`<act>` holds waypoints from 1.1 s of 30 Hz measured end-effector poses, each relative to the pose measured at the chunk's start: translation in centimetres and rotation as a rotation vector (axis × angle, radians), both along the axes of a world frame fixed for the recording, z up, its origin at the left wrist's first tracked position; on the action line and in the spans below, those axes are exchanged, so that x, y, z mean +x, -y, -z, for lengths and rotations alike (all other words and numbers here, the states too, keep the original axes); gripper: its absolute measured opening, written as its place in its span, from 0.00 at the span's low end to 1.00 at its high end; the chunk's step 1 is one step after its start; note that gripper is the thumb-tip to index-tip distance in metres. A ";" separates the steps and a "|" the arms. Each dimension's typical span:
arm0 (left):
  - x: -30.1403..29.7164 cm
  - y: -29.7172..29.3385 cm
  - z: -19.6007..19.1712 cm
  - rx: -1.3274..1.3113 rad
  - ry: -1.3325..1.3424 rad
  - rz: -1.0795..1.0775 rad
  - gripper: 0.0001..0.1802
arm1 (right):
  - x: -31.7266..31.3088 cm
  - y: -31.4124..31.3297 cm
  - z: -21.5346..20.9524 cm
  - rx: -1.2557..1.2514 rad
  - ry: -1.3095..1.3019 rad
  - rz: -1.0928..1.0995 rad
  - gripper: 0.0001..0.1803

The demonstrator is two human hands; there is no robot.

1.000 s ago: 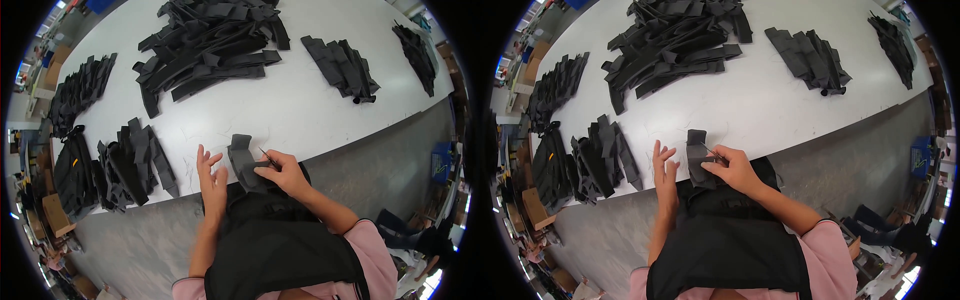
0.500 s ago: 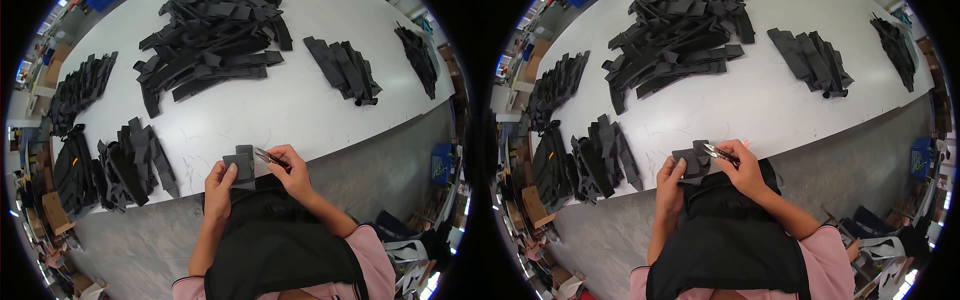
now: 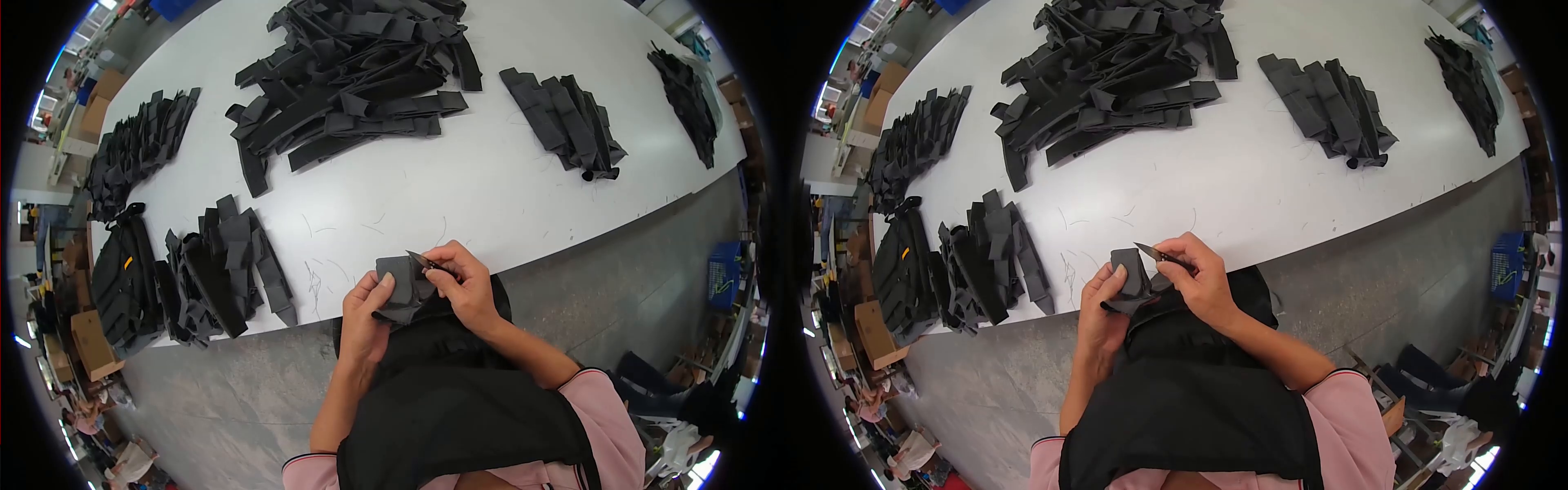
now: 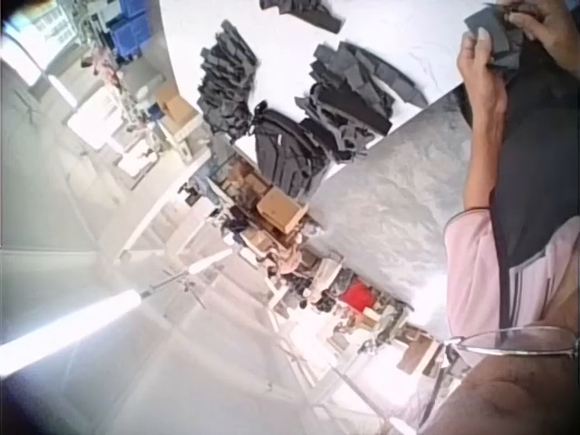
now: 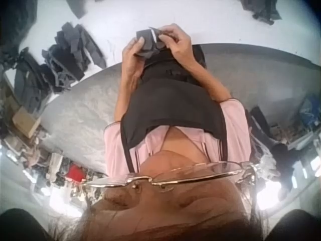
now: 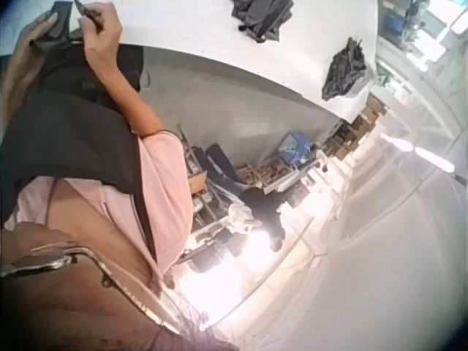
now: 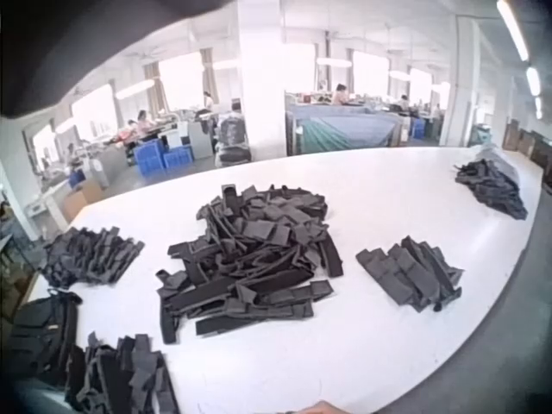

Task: The recorder uses a handheld thread nipper or clipper to trim the edges of black foam or fabric strips in a factory setting.

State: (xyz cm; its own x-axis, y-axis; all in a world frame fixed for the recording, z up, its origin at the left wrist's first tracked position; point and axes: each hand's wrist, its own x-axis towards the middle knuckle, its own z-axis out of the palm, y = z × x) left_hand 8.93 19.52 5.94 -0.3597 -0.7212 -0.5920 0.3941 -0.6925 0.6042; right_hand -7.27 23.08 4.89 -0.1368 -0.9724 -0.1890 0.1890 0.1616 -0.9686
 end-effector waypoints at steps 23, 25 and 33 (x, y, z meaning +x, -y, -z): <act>-1.0 -1.3 -1.6 -0.364 0.366 -0.041 0.07 | -0.8 -0.5 -2.8 -0.471 -0.922 0.027 0.14; -0.9 -1.5 -1.5 -0.354 0.364 -0.041 0.07 | -0.6 -0.5 -2.9 -0.473 -0.949 0.018 0.14; -1.1 -1.5 -1.4 -0.349 0.411 -0.005 0.08 | -0.6 -0.9 -2.2 -0.455 -0.816 0.065 0.13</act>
State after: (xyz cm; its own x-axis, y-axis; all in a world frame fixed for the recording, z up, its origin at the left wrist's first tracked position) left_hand 7.86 21.06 7.33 -0.1452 -0.9011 -0.4085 0.0791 -0.4221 0.9031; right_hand -7.88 23.97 7.04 -0.1163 -0.9149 0.3866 -0.5820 -0.2526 -0.7729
